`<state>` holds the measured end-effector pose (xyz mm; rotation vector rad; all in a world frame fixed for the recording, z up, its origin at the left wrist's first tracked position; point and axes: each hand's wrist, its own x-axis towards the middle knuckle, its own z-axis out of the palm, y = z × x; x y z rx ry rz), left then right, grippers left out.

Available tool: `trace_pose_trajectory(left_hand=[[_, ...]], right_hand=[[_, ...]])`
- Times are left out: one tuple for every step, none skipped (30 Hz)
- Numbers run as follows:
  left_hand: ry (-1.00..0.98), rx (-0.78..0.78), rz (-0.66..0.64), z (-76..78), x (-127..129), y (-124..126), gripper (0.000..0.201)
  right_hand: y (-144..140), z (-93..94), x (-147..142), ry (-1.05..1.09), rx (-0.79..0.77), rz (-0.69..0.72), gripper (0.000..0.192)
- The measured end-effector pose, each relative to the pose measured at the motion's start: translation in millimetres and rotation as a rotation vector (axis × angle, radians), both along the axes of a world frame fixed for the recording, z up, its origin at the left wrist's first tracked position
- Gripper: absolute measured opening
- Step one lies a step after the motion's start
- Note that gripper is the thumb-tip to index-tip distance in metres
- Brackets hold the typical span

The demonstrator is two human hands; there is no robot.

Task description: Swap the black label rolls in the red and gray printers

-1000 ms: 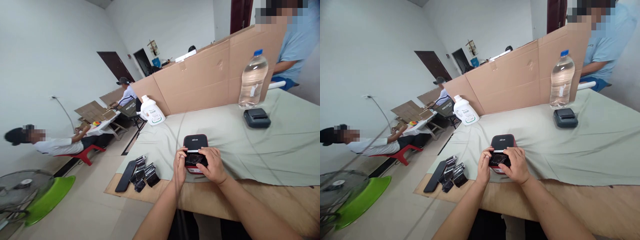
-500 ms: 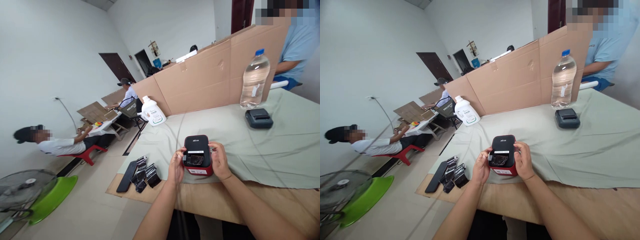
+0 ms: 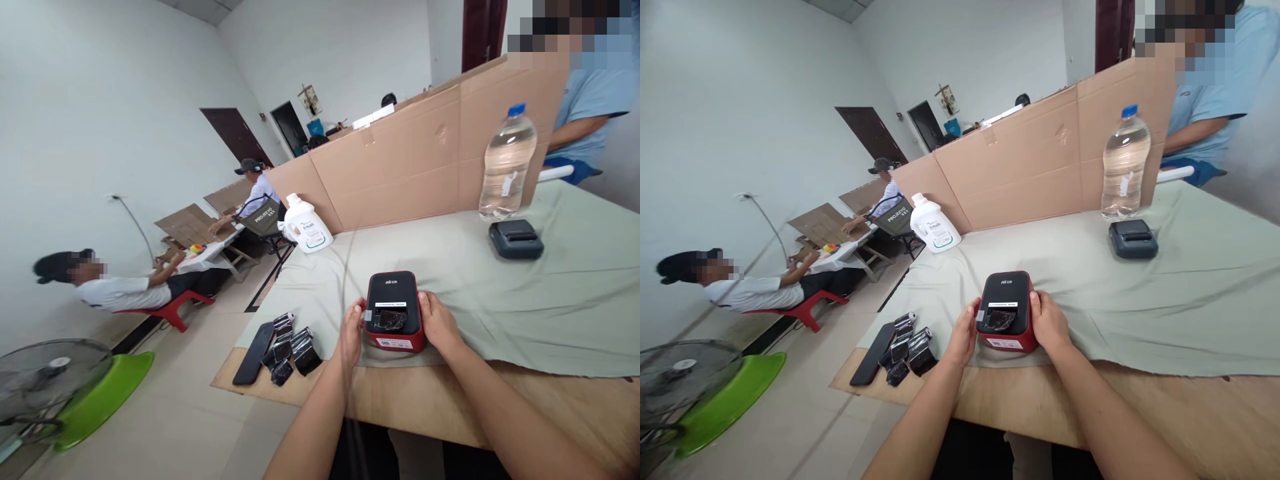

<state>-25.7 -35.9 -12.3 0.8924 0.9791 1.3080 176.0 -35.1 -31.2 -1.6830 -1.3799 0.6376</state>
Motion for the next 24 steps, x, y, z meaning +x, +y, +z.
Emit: trace_pose_trajectory(left_hand=[[0.032, -0.043, -0.063, -3.6, 1.1, -1.0, 0.053], [0.049, -0.070, -0.133, -6.5, 2.1, -2.5, 0.058], [0.057, -0.079, -0.197, -8.1, 2.8, -4.4, 0.063], [0.062, -0.073, -0.243, -8.3, 3.2, -6.6, 0.065], [0.065, -0.056, -0.276, -6.9, 3.2, -8.9, 0.065], [0.065, -0.031, -0.308, -4.1, 2.8, -11.5, 0.064], [0.060, -0.007, -0.337, -0.1, 2.2, -14.0, 0.063], [0.051, 0.013, -0.356, 4.7, 1.6, -16.4, 0.061], [0.038, 0.031, -0.361, 10.0, 1.1, -18.3, 0.059], [0.020, 0.050, -0.347, 15.3, 0.6, -19.5, 0.057], [0.000, 0.068, -0.314, 20.3, -0.1, -19.5, 0.056], [-0.020, 0.080, -0.268, 24.6, -1.2, -17.8, 0.056], [-0.040, 0.078, -0.214, 28.4, -3.2, -14.2, 0.055], [-0.060, 0.054, -0.162, 31.7, -6.4, -8.1, 0.053], [-0.079, 0.005, -0.116, 34.6, -11.2, 0.4, 0.049], [-0.096, -0.064, -0.080, 37.7, -17.6, 11.5, 0.042], [-0.110, -0.140, -0.051, 41.1, -25.4, 25.0, 0.036], [-0.122, -0.214, -0.023, 45.1, -34.3, 40.4, 0.030], [-0.131, -0.273, 0.010, 49.8, -43.9, 57.3, 0.026], [-0.132, -0.310, 0.050, 54.9, -53.7, 75.2, 0.024], [-0.124, -0.336, 0.102, 60.4, -63.0, 93.3, 0.023], [-0.104, -0.350, 0.166, 65.7, -71.6, 111.0, 0.022], [-0.071, -0.356, 0.236, 70.5, -79.2, 127.8, 0.022], [-0.042, -0.349, 0.302, 74.6, -85.8, 143.0, 0.021]], right_hand=[[0.5, -1.3, -0.4, 0.007, 0.021, 0.000, 0.056], [0.8, -2.8, -0.9, 0.017, 0.045, 0.000, 0.057], [0.8, -4.0, -1.5, 0.029, 0.067, 0.002, 0.058], [0.5, -5.0, -2.2, 0.043, 0.084, 0.005, 0.060], [-0.3, -5.5, -3.2, 0.060, 0.098, 0.006, 0.061], [-1.6, -5.5, -4.4, 0.079, 0.117, 0.006, 0.063], [-3.2, -5.1, -5.8, 0.100, 0.145, 0.004, 0.064], [-5.2, -4.5, -7.5, 0.121, 0.183, 0.002, 0.064], [-7.2, -3.9, -9.4, 0.139, 0.226, -0.001, 0.064], [-9.2, -3.4, -11.4, 0.153, 0.264, -0.002, 0.063], [-11.0, -3.2, -13.4, 0.162, 0.293, 0.000, 0.062], [-12.5, -3.5, -15.3, 0.166, 0.311, 0.010, 0.061], [-13.6, -4.3, -17.0, 0.164, 0.319, 0.031, 0.059], [-14.4, -5.5, -18.6, 0.158, 0.322, 0.064, 0.057], [-14.9, -7.2, -19.9, 0.149, 0.319, 0.103, 0.055], [-15.0, -9.1, -21.1, 0.137, 0.309, 0.145, 0.054], [-14.9, -11.2, -22.2, 0.124, 0.292, 0.181, 0.052], [-14.7, -13.3, -23.2, 0.113, 0.267, 0.207, 0.052], [-14.4, -15.2, -24.2, 0.103, 0.238, 0.222, 0.051], [-14.0, -16.9, -25.1, 0.095, 0.207, 0.228, 0.051], [-13.7, -18.2, -26.0, 0.088, 0.180, 0.228, 0.051], [-13.4, -19.0, -26.8, 0.081, 0.164, 0.230, 0.051], [-13.2, -19.3, -27.4, 0.074, 0.159, 0.235, 0.050], [-13.2, -19.2, -27.9, 0.068, 0.162, 0.247, 0.049]])
